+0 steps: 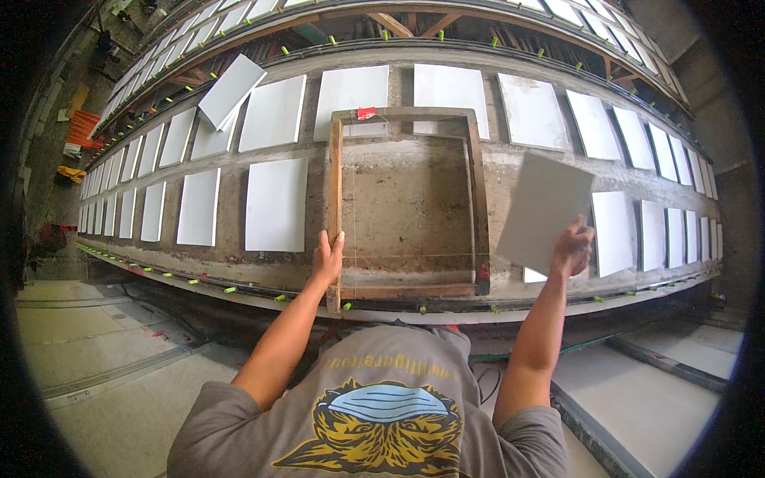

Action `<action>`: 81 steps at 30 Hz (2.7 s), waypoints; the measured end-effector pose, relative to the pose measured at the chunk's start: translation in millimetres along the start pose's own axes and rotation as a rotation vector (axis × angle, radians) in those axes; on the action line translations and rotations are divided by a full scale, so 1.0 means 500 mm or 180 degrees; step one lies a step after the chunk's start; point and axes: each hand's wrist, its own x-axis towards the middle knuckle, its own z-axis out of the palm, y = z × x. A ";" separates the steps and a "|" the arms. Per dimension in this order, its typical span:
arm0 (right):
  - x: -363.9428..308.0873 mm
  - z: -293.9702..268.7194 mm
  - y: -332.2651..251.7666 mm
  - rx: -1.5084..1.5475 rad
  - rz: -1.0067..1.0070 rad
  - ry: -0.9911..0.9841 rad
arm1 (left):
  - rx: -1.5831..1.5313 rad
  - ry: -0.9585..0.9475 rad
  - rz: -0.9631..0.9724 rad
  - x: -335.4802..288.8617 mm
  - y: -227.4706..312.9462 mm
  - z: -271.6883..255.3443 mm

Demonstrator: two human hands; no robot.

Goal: The person repeatedly picks up white rectangular panels and places them into a wooden frame on a curved conveyor. They press each panel into place with both hands, then remove it and repeat the cycle with another panel.

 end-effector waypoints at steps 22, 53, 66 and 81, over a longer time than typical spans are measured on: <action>-0.171 0.242 -0.006 0.1445 -0.0136 -0.2607 | 0.0677 0.0854 0.1016 0.009 -0.052 0.030; -0.178 0.201 0.023 0.1803 -0.0463 -0.2165 | 0.0631 0.0346 0.0943 -0.003 -0.050 0.025; -0.372 0.250 -0.215 0.0992 -0.1011 -0.1953 | 0.0789 0.0446 0.1253 -0.042 -0.061 0.038; -0.432 0.295 -0.245 0.0758 -0.0936 -0.2060 | 0.0682 0.0375 0.1178 -0.049 -0.053 0.033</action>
